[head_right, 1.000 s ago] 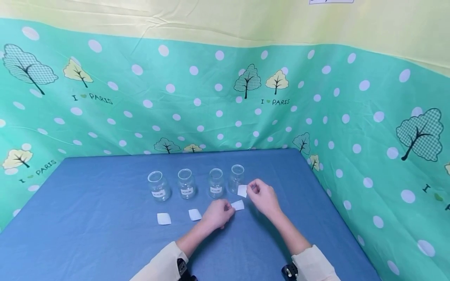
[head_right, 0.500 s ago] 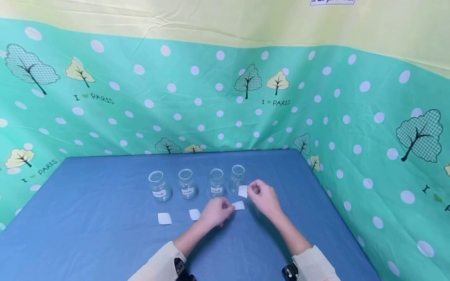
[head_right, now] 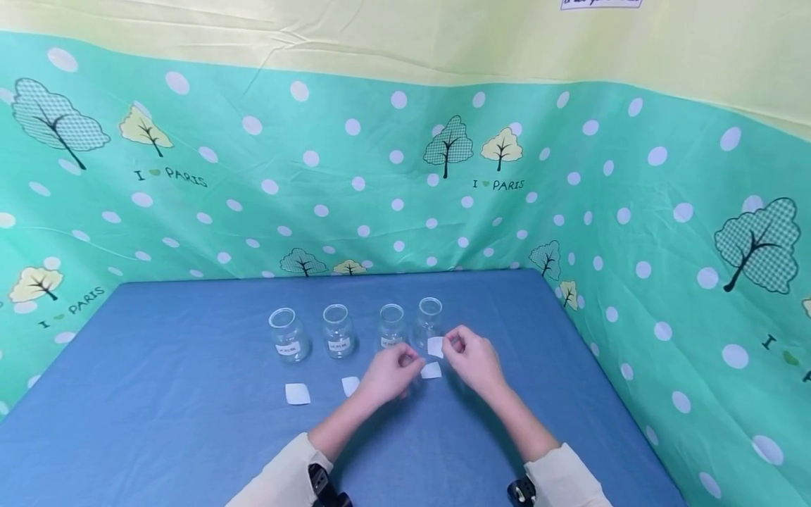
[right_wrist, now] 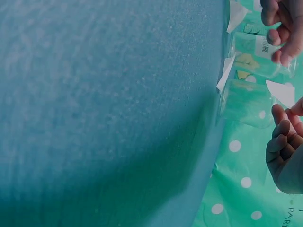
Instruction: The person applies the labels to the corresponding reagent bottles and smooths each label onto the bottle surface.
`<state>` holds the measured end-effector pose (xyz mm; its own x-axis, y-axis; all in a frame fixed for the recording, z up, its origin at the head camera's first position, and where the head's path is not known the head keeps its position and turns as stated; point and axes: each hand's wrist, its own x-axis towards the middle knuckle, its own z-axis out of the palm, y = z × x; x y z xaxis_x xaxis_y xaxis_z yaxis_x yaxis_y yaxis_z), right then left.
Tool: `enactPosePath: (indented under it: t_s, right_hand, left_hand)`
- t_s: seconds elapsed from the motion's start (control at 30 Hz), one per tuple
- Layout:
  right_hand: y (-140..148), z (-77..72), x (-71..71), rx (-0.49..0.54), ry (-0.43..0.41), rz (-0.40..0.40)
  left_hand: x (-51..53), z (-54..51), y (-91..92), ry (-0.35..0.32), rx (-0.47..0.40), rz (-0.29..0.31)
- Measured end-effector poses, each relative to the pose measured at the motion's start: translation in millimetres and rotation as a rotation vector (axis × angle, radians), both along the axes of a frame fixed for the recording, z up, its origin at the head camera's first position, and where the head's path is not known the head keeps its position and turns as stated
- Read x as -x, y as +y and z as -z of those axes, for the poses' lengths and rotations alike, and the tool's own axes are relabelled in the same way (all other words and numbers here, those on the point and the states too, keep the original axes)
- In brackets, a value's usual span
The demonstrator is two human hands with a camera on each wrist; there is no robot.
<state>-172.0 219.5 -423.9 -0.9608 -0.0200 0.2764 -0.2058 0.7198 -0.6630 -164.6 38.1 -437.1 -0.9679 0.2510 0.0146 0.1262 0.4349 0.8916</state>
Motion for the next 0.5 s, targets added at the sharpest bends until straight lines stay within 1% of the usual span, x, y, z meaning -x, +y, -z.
enactPosePath:
  t_s: [0.2,0.33,0.5]
  right_hand:
    - [-3.4,0.6,-1.6,-0.016,0.055,-0.011]
    - [-5.1,0.0,-4.0,-0.036,0.094,-0.054]
    - [-6.4,0.5,-6.4,-0.06,0.145,-0.123]
  left_hand:
    - [1.0,0.9,2.9,-0.019,-0.13,-0.016]
    - [2.4,0.5,2.7,-0.033,-0.207,-0.022]
    - [2.8,-0.3,1.5,-0.042,-0.245,-0.02]
